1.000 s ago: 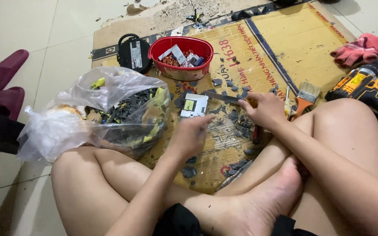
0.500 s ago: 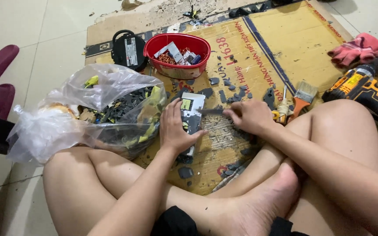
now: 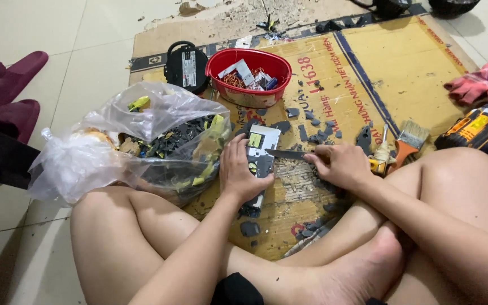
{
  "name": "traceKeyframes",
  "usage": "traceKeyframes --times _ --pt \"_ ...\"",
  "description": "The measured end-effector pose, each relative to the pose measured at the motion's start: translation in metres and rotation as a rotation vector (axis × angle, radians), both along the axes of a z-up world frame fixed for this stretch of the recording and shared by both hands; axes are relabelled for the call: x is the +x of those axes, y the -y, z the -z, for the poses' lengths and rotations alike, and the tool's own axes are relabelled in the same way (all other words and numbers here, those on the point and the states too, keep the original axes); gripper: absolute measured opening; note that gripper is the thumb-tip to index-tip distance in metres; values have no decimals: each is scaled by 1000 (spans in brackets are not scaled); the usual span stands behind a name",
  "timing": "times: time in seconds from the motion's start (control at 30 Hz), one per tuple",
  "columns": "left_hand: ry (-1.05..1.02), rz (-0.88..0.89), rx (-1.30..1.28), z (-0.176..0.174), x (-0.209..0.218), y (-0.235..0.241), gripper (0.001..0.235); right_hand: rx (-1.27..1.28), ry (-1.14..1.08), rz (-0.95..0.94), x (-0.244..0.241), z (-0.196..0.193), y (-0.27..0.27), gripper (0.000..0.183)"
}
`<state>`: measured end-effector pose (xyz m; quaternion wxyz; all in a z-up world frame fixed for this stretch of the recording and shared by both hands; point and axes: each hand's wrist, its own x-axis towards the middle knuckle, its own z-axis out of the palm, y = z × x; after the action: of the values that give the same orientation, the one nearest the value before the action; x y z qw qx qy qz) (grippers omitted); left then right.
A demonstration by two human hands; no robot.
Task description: The person sits on the floor and uses a utility knife to scrape a dark, rubbery material off a small rectangular object. The scraped pieces fall onto a cardboard sheet below. A dog is visible sleeping in the background.
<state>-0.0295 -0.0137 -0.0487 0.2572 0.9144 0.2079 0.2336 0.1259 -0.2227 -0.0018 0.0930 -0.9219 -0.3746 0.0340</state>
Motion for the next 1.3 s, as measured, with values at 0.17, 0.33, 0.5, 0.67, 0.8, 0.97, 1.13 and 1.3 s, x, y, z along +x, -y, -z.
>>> traceKeyframes --times 0.17,0.33,0.5,0.67,0.8,0.97,1.13,1.3 --pt "-5 -2 -20 2 0 -1 95 19 23 55 0 4 -1 36" --pt "-14 0 -22 3 1 0 95 17 62 10 2 7 2 33" --pt "-34 -7 -18 -2 0 1 94 46 61 13 -1 4 6 33" --pt "-96 16 -10 -16 -5 3 93 55 82 24 9 8 3 37" --pt "-235 146 25 -47 -15 19 89 -29 56 49 4 -16 10 38" --pt "-277 446 298 -88 -47 -19 72 -43 -90 62 -43 -76 -14 39" --pt "-435 653 482 -181 -99 -86 49 71 -219 -8 -94 -129 -57 39" --pt "-491 761 628 -289 -152 -121 41 196 -207 -118 -136 -183 -106 41"
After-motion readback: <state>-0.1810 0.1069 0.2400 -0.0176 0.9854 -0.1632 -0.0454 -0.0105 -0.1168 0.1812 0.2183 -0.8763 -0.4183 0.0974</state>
